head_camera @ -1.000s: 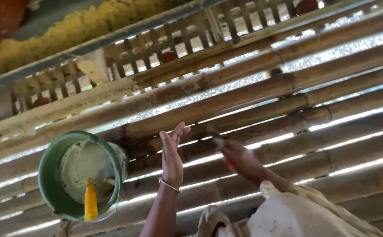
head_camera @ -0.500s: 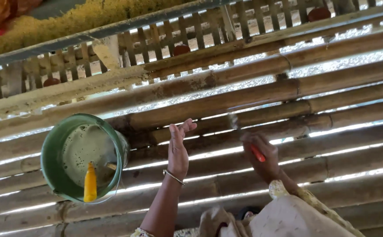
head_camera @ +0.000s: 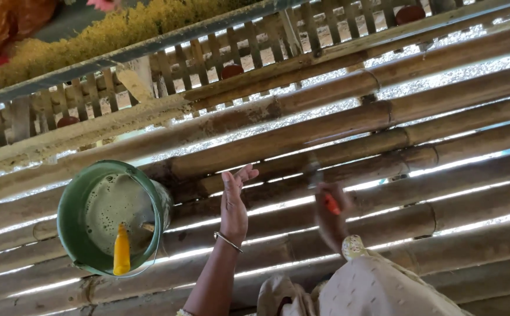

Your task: Cleaning bamboo poles of a structure using a brush and cleaning solution

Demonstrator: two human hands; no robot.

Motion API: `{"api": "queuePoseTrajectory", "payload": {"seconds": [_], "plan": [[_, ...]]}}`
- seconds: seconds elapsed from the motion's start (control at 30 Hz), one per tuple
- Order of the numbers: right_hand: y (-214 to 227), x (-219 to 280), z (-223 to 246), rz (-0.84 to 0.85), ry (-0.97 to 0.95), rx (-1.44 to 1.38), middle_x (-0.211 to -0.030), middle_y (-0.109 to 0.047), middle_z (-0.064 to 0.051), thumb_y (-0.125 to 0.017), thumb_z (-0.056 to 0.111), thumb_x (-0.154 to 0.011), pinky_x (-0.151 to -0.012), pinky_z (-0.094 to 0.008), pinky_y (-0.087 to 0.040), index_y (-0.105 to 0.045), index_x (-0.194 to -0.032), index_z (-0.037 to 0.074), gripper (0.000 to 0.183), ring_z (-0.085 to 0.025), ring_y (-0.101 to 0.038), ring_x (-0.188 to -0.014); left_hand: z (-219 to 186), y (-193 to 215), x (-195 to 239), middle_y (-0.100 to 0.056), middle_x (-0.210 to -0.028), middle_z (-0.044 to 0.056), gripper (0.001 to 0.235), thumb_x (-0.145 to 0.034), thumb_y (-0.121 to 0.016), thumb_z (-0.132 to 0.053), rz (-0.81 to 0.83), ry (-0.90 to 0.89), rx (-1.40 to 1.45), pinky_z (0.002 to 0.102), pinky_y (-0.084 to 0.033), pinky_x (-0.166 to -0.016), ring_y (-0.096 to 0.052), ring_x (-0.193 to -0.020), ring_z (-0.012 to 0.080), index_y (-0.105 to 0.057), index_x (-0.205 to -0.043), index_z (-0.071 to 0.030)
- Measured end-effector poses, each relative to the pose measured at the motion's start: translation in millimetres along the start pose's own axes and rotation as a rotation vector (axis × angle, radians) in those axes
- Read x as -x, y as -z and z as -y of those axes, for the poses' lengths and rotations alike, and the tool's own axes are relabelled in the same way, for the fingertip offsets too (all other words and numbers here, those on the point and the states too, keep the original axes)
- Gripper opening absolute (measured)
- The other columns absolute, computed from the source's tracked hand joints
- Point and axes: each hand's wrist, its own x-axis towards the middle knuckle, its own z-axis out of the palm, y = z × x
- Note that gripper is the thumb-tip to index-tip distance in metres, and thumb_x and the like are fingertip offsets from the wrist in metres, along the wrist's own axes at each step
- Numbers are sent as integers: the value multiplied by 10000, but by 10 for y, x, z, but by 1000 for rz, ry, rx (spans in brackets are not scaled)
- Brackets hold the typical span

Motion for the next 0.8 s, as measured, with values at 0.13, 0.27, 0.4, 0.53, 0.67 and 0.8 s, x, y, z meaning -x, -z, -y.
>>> {"api": "queuePoseTrajectory", "payload": {"seconds": [0.13, 0.27, 0.4, 0.53, 0.67, 0.8], "plan": [[-165, 141, 47, 114, -166, -35, -620, -585, -54, -688, 41, -806, -621, -283, -418, -681, -817, 74, 36, -110, -473, -613, 29, -68, 15, -571, -1207, 225, 831, -931, -47, -597, 28, 12, -13, 515, -144, -1125, -401, -1279, 386, -504, -1312, -17], [126, -222, -347, -33, -37, 79, -698, -624, -52, -825, 96, -699, -702, -289, -461, -666, -835, 125, 211, -158, -573, -656, -68, -37, 22, -561, -1213, 232, 811, -941, -56, -578, 31, 11, -6, 527, -118, -1128, -377, -1293, 400, -493, -1314, -6], [-103, 1, -745, 46, 86, 139, -737, -619, -89, -731, 6, -780, -740, -276, -434, -642, -787, 83, 118, -148, -598, -760, 25, 12, -20, -570, -1199, 230, 834, -933, -43, -593, 1, 19, -21, 522, -151, -1127, -397, -1280, 394, -504, -1304, -6], [-216, 199, -6, 176, -30, -25, -687, -635, -67, -722, 49, -775, -688, -298, -463, -686, -831, 96, 81, -142, -573, -665, 54, -25, 12, -568, -1205, 213, 826, -938, -46, -587, 28, 17, -25, 517, -153, -1124, -399, -1285, 374, -507, -1305, -9], [25, -119, 48, 44, 114, 73, -729, -590, -69, -707, 22, -810, -715, -290, -468, -662, -823, 80, 75, -180, -596, -702, -77, 40, 19, -564, -1198, 226, 825, -940, -43, -580, 20, 34, -23, 519, -132, -1127, -393, -1285, 371, -494, -1313, 1], [-205, 122, -190, 144, 6, -99, -752, -546, -42, -653, 18, -829, -724, -267, -458, -644, -840, 40, 26, -131, -539, -712, -32, 89, -13, -568, -1192, 222, 842, -930, -34, -598, 10, 41, -17, 515, -154, -1126, -404, -1276, 370, -502, -1312, -11]]}}
